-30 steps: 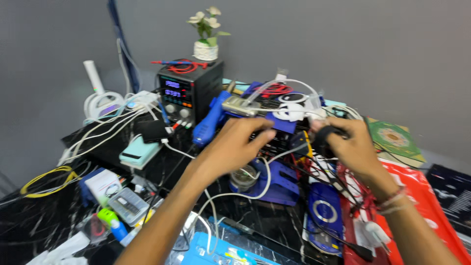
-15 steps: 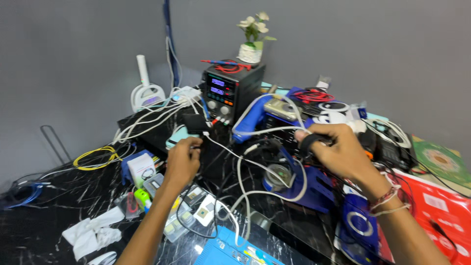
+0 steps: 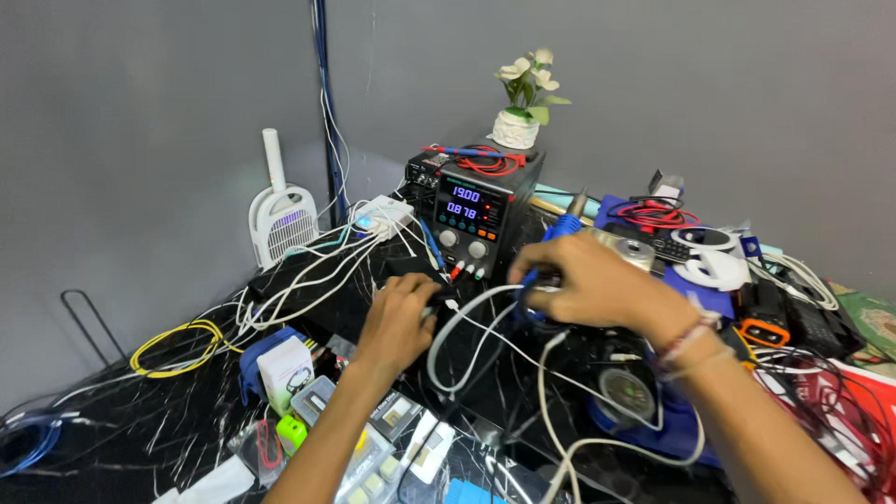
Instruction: The person organizes a cluttered workspace by handling various electronic cables and accessories. They pick up a black cable, then a white cable, and proceed to coil them neatly by hand. The person also moves a white gaming controller and a black smartwatch on the table while sorting through the items.
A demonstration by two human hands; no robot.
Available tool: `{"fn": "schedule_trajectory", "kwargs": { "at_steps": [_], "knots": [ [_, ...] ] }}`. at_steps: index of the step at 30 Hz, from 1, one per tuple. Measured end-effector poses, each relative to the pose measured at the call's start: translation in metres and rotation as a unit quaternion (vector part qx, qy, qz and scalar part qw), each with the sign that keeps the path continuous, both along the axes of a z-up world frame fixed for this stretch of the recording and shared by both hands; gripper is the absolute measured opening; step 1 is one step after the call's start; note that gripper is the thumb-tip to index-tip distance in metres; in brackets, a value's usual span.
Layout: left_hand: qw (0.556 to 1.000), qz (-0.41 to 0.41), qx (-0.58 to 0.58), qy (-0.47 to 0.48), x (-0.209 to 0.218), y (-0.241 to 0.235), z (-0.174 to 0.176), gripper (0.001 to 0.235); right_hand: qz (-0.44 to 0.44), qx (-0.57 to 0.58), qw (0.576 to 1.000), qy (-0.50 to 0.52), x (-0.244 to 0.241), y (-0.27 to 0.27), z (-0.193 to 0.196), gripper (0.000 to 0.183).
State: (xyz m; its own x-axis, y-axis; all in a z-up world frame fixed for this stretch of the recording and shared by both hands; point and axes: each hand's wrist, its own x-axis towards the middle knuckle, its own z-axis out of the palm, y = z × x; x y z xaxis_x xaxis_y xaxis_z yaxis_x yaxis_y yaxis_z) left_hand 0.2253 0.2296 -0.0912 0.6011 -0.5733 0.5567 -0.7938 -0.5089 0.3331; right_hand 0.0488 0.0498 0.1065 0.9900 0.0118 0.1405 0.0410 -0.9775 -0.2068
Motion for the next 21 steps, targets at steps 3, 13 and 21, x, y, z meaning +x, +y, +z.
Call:
{"fn": "schedule_trajectory", "kwargs": {
  "at_steps": [3,13,21],
  "knots": [
    [0.999,-0.024,0.015,-0.017,0.016,-0.009,-0.007,0.038,0.002,-0.013,0.999,0.033,0.052,0.009,-0.034,0.027],
    [0.985,-0.103,-0.126,0.055,0.022,-0.002,-0.019,0.026,-0.080,-0.131,0.984,0.093,0.111,0.021,-0.097,0.037],
    [0.979,-0.090,-0.185,0.015,0.023,-0.007,-0.031,0.021,-0.125,-0.044,0.988,0.084,0.107,0.031,-0.101,0.034]
  ]
}}
